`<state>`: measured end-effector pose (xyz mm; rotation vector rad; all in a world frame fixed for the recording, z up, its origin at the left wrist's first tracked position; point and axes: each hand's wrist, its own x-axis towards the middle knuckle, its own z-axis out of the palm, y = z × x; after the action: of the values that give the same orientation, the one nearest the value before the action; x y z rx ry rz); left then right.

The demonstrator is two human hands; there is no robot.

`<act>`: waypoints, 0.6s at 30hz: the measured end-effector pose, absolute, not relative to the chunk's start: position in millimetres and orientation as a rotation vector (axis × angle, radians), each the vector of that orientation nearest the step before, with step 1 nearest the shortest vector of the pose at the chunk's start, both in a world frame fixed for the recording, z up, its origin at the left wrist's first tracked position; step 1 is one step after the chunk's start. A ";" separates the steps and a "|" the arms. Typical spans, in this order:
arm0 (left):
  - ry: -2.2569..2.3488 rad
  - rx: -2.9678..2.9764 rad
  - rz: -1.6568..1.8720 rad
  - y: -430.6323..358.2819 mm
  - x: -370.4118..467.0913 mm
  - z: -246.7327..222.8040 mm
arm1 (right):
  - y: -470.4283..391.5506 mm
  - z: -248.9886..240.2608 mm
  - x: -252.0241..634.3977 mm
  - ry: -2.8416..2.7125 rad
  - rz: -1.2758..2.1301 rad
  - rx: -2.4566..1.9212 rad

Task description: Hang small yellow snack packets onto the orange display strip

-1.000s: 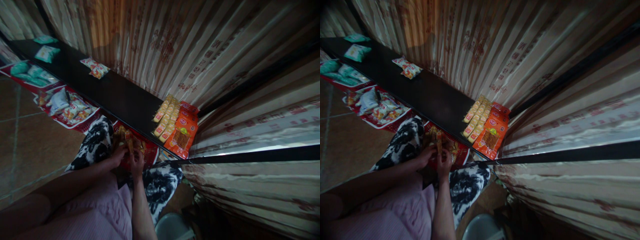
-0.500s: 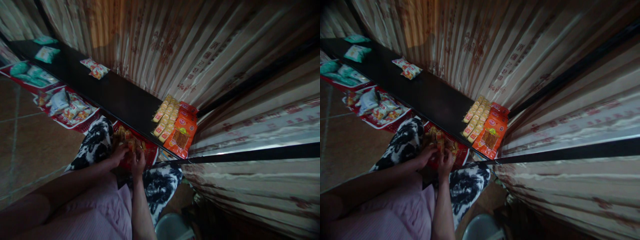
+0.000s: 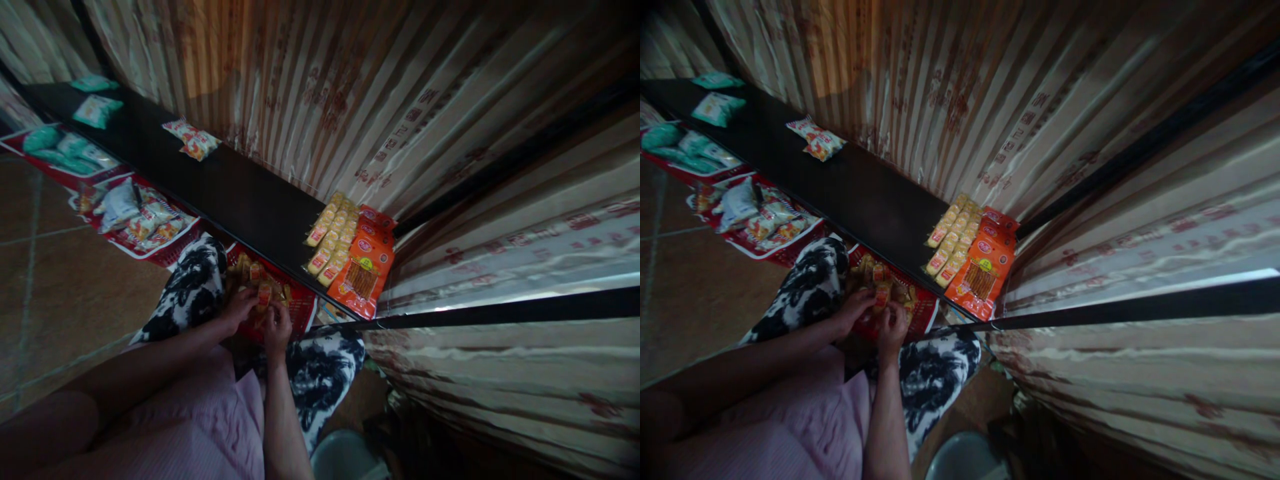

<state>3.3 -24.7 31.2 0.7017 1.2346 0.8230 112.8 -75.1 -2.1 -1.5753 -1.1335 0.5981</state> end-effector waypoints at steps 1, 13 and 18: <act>1.247 0.702 0.820 -24.6 3.2 32.2 | -75.1 -2.5 112.5 -1.106 0.622 -1.574; 1.307 0.782 0.808 -24.3 5.7 45.8 | -72.2 2.5 110.2 -0.790 0.945 -1.498; 1.319 0.818 0.795 -25.6 7.3 47.1 | -74.3 7.0 111.2 -0.611 1.119 -1.451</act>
<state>7.3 -25.6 47.1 0.8179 1.3189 0.7946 111.2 -74.3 7.0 -1.4513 -0.6112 1.1194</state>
